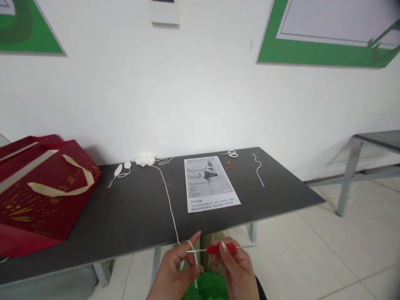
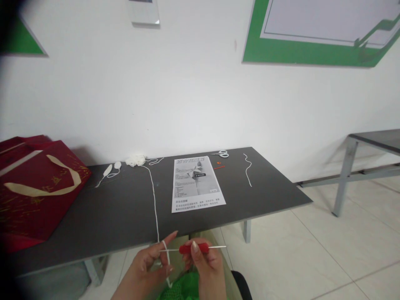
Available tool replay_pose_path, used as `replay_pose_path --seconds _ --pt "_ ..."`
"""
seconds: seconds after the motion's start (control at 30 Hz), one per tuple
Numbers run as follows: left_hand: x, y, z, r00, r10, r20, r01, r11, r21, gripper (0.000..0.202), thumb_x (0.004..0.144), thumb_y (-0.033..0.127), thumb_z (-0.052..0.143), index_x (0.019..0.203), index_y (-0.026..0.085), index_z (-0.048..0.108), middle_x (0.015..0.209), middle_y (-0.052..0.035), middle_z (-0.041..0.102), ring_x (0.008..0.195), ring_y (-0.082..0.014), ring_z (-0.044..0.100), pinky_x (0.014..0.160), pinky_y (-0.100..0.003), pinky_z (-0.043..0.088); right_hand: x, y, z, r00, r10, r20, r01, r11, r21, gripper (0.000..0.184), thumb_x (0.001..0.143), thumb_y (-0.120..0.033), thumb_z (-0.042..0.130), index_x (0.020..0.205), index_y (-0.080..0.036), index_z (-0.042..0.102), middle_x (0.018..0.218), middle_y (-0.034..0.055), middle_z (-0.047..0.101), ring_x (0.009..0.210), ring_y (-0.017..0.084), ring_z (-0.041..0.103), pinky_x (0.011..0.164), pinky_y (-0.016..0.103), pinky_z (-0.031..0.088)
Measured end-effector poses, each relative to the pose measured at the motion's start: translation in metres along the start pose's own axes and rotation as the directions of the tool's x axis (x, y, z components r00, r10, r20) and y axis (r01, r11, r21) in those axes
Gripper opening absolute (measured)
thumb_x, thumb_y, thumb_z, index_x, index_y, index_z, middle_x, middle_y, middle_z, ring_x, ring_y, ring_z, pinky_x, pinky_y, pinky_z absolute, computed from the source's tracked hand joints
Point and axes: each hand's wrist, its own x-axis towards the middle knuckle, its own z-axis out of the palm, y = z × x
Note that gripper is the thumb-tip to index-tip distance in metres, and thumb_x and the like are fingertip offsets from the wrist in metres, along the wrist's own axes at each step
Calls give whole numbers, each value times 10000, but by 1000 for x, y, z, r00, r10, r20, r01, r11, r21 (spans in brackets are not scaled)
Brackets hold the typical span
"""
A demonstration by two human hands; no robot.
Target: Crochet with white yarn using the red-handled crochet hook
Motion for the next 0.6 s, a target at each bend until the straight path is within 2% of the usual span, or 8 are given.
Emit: replay_pose_path --seconds 0.07,0.17,0.27,0.37,0.43,0.5,0.53,0.6 --pt "-2 2 2 998 15 -58 -12 999 43 155 655 134 741 552 224 669 1003 -154 800 1127 -405 631 1030 -487 347 -4 -4 0 995 -99 -16 96 985 -146 311 769 -503 766 746 -193 781 643 53 733 560 169 616 540 268 476" --pt "-4 1 2 993 32 -113 -37 998 -42 159 674 148 754 565 238 682 769 -89 773 1014 -354 660 949 -419 424 -11 -8 1 977 -214 -13 202 936 -288 313 800 -529 719 771 -226 793 657 55 725 591 198 632 562 295 480" --pt "-6 -3 1 985 61 -164 -80 991 -110 146 679 149 774 602 256 710 677 -48 716 937 -314 651 890 -354 453 -14 -6 1 930 -356 90 360 836 -414 238 864 -470 664 839 -276 800 688 50 717 598 207 632 559 311 480" --pt "-7 -8 5 977 77 -200 -104 987 -126 239 673 101 771 859 249 786 666 -16 690 825 -272 631 857 -316 454 -13 3 -1 789 -551 271 603 613 -510 177 883 -287 667 1000 -347 785 739 48 760 631 226 652 574 325 512" --pt "-7 -11 11 969 68 -235 -90 992 -84 477 663 53 752 1107 227 750 672 20 669 766 -231 614 858 -294 442 -12 11 -3 637 -636 437 759 416 -501 375 862 -180 679 1183 -367 718 812 60 801 660 241 676 587 332 550" --pt "-8 -12 16 969 32 -247 -44 998 -42 655 674 43 738 1300 208 640 657 60 629 699 -189 587 821 -278 445 -11 16 -5 515 -648 561 842 259 -473 529 846 -129 690 1324 -347 620 911 92 821 703 256 706 609 338 582" --pt "-8 -11 18 972 6 -236 -19 998 -54 693 682 53 746 1343 203 602 645 74 603 671 -171 568 783 -271 451 -12 18 -6 486 -652 581 855 217 -471 557 850 -122 689 1355 -336 589 949 106 821 734 264 720 629 343 592" --pt "-8 -10 19 984 -52 -170 20 983 -182 681 663 95 806 1312 206 630 620 86 560 620 -140 525 689 -252 447 -13 20 -7 502 -681 533 839 236 -490 510 871 -156 686 1335 -351 605 963 108 821 775 274 726 652 356 592"
